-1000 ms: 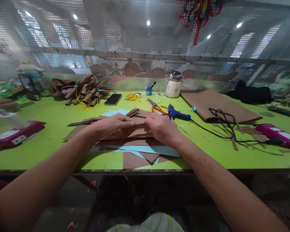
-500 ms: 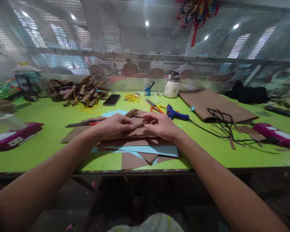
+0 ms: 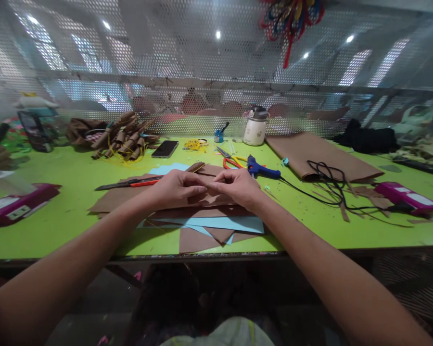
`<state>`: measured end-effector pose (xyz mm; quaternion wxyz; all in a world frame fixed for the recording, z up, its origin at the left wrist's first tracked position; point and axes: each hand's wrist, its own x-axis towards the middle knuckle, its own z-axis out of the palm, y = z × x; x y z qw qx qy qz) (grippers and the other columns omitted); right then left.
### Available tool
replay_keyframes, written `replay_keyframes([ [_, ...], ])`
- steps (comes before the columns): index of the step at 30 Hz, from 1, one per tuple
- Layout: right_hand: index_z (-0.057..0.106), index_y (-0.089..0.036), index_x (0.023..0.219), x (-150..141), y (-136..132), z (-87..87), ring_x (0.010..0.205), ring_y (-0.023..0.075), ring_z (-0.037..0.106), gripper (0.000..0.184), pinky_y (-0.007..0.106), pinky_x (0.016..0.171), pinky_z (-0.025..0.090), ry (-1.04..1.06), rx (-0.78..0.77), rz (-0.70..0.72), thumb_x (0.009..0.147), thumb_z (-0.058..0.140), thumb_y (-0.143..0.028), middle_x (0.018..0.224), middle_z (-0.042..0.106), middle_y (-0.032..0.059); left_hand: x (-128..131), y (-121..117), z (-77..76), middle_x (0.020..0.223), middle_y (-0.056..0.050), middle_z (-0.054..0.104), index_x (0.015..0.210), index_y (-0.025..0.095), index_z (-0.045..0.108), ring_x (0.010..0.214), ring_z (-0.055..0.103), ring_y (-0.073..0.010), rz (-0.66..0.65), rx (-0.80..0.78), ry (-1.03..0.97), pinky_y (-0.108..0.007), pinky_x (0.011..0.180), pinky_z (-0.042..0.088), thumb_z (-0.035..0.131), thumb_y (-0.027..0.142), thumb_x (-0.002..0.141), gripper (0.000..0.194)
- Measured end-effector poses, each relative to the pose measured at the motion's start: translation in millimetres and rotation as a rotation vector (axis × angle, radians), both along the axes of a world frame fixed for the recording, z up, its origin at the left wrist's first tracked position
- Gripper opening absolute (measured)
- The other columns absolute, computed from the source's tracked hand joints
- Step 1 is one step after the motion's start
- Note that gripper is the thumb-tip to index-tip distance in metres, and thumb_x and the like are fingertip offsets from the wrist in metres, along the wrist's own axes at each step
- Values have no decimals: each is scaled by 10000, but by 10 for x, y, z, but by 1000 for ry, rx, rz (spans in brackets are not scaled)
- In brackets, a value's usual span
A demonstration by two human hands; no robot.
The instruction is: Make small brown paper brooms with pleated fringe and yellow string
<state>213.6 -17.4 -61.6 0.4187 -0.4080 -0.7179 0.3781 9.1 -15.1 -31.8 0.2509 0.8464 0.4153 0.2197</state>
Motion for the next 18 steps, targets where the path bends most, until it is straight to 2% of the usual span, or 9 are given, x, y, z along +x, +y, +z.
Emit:
replay_keyframes([
  [3, 704, -154, 755, -7, 4, 3, 691, 180, 628, 260, 327, 675, 502, 3, 29, -44, 710, 717, -410, 720, 692, 49, 2, -8, 5, 623, 8, 622, 947, 159, 732, 565, 504, -112, 14, 23, 0, -213, 516, 366, 567, 283, 795, 257],
  [6, 703, -152, 738, -27, -15, 28, 674, 177, 622, 244, 328, 664, 500, 9, 16, -72, 687, 737, -388, 713, 693, 53, 6, -16, 14, 575, 13, 590, 845, 154, 742, 536, 473, -101, 22, 50, 13, -207, 488, 339, 569, 276, 792, 218],
  [13, 706, -146, 743, -45, -35, 49, 650, 151, 612, 212, 299, 641, 480, 150, 32, -4, 679, 750, -343, 689, 691, 38, 21, -46, 1, 531, 3, 595, 828, 129, 725, 477, 485, -96, 11, 10, -48, -217, 479, 359, 521, 295, 823, 263],
  [18, 721, -155, 734, -20, -16, 43, 614, 129, 573, 183, 280, 610, 452, 129, 51, 4, 717, 718, -338, 654, 669, 21, 16, -69, 14, 528, 3, 617, 786, 134, 703, 485, 524, -95, -20, 47, -64, -206, 482, 370, 504, 273, 830, 247],
])
